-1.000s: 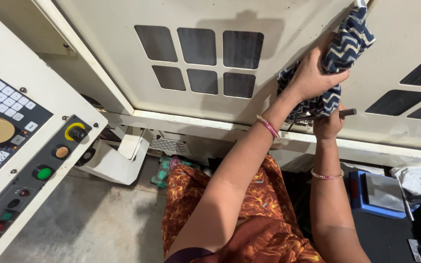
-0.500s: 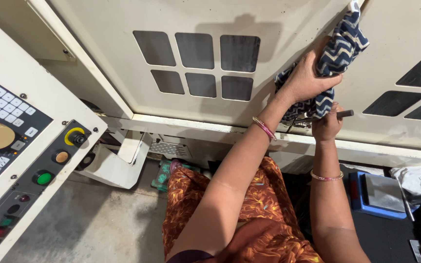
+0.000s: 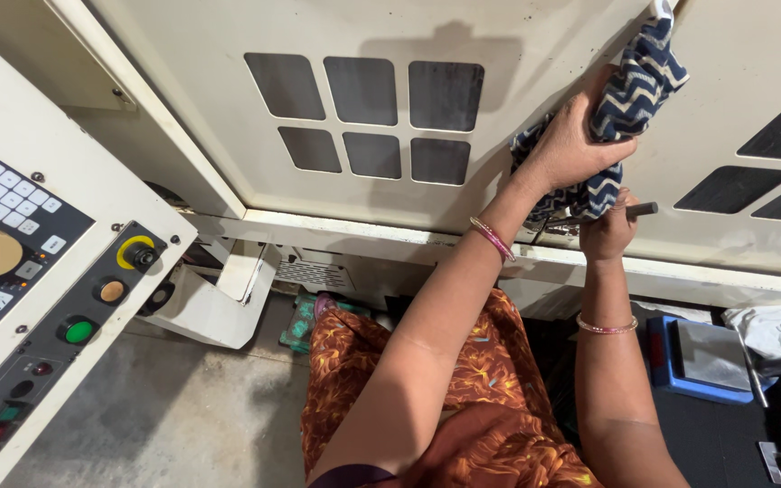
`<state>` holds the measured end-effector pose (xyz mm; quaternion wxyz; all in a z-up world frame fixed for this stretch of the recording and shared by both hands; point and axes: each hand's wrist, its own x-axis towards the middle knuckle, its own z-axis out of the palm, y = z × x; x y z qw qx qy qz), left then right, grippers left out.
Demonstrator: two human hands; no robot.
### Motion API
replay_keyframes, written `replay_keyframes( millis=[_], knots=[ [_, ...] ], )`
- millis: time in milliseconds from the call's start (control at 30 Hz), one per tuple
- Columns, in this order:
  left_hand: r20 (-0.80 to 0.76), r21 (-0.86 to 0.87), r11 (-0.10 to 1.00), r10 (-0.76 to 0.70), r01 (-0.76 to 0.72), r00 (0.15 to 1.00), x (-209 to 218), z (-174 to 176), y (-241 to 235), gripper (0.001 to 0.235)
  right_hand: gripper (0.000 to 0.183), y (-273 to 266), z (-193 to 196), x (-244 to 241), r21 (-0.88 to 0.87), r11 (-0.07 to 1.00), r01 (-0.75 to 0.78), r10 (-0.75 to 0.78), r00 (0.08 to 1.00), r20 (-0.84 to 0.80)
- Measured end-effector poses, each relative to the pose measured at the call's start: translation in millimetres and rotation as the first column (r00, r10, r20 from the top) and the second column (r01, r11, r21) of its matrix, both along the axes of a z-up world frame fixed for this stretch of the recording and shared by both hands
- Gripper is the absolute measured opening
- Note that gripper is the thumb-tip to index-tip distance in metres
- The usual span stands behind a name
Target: The person sits on the floor and wipes the exterior of a large industrial machine with a patterned cloth. They open the machine door, reach inside to wipe internal components, then close the door and continue wiping the exterior. The person also picks up and places down a metal tool and a dial gauge during the process.
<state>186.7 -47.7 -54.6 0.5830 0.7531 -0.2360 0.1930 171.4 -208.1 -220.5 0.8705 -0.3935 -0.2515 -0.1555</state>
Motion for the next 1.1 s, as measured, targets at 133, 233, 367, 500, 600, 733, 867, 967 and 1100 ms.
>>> replay_keyframes(
  millis=[133, 233, 367, 500, 600, 733, 867, 967, 1100],
  knots=[
    [0.007, -0.013, 0.999, -0.05, 0.05, 0.999, -0.3, 2.8, 1.5, 0.11, 0.026, 0.1, 1.6, -1.0, -0.003, 1.0, 0.001, -0.001, 1.0, -0.02],
    [0.017, -0.051, 0.988, -0.142, 0.143, 0.99, -0.1, 4.2, 6.3, 0.109, 0.026, 1.3, 3.8, -3.3, 0.013, 1.0, -0.006, 0.006, 1.0, -0.025],
    [0.048, -0.044, 0.976, -0.213, 0.215, 0.976, 3.0, 7.4, 15.9, 0.109, 0.033, 3.8, 11.7, -7.3, 0.004, 0.999, -0.036, 0.036, 0.999, 0.035],
    [0.002, -0.008, 0.969, -0.246, 0.246, 0.969, 5.9, 9.2, 21.0, 0.111, 0.039, 1.5, 16.0, -9.6, -0.11, 0.994, -0.014, 0.016, 1.0, 0.022],
    [0.013, -0.032, 0.957, -0.288, 0.288, 0.958, 6.7, 8.6, 24.4, 0.111, 0.039, -0.6, 8.4, -5.4, -0.08, 0.996, -0.024, 0.028, 0.999, 0.044],
    [0.017, -0.01, 0.978, -0.21, 0.21, 0.978, 4.1, 8.0, 31.5, 0.11, 0.033, -2.9, -3.4, 4.5, -0.042, 0.996, 0.073, -0.071, 0.996, 0.046],
    [-0.081, 0.067, 0.994, -0.086, 0.091, 0.993, -2.6, 9.3, 45.8, 0.095, 0.038, 1.9, 0.8, 3.1, -0.094, 0.986, 0.14, -0.134, 0.989, 0.067],
    [-0.186, 0.125, 0.99, -0.043, 0.067, 0.982, -7.0, 14.7, 56.8, 0.088, 0.045, 8.7, 16.0, -6.1, -0.138, 0.99, 0.038, -0.016, 0.987, 0.161],
    [-0.211, 0.142, 0.988, -0.025, 0.055, 0.977, -13.8, 17.7, 66.4, 0.083, 0.043, 17.6, 30.1, -18.4, -0.107, 0.994, 0.005, 0.005, 0.996, 0.093]
  ],
)
